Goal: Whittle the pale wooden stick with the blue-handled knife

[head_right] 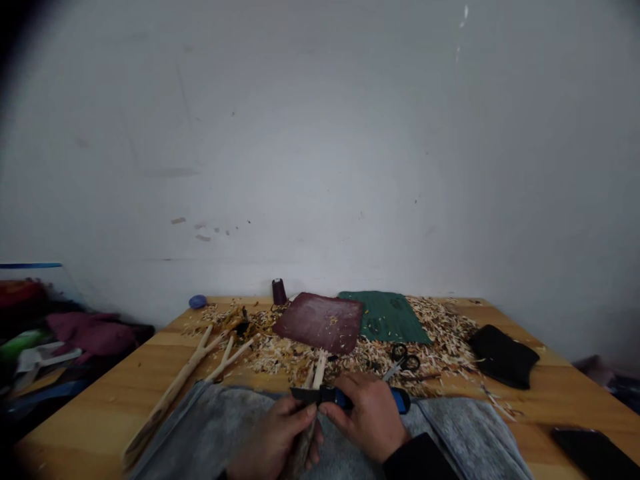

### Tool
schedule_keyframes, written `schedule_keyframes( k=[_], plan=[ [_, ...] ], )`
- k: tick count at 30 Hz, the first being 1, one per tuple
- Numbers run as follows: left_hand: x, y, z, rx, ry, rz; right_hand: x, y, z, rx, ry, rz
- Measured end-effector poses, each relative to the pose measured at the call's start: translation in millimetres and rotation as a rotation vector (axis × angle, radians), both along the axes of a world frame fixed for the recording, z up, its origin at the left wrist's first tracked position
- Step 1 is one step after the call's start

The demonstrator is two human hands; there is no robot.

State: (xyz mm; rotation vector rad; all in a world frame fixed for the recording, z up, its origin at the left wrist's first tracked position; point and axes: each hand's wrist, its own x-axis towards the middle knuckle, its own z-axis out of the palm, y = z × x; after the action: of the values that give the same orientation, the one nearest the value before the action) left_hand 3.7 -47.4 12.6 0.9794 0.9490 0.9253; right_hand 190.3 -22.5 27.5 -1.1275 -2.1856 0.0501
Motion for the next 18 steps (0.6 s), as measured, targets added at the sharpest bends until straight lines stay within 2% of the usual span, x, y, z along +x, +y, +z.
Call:
schedule_keyframes(
  k=[18],
  plan=[
    [4.4, -1.3, 8.4, 0.022, 0.117, 0.070, 1.1, 0.8, -0.9, -0.044, -0.019, -0.003]
  ],
)
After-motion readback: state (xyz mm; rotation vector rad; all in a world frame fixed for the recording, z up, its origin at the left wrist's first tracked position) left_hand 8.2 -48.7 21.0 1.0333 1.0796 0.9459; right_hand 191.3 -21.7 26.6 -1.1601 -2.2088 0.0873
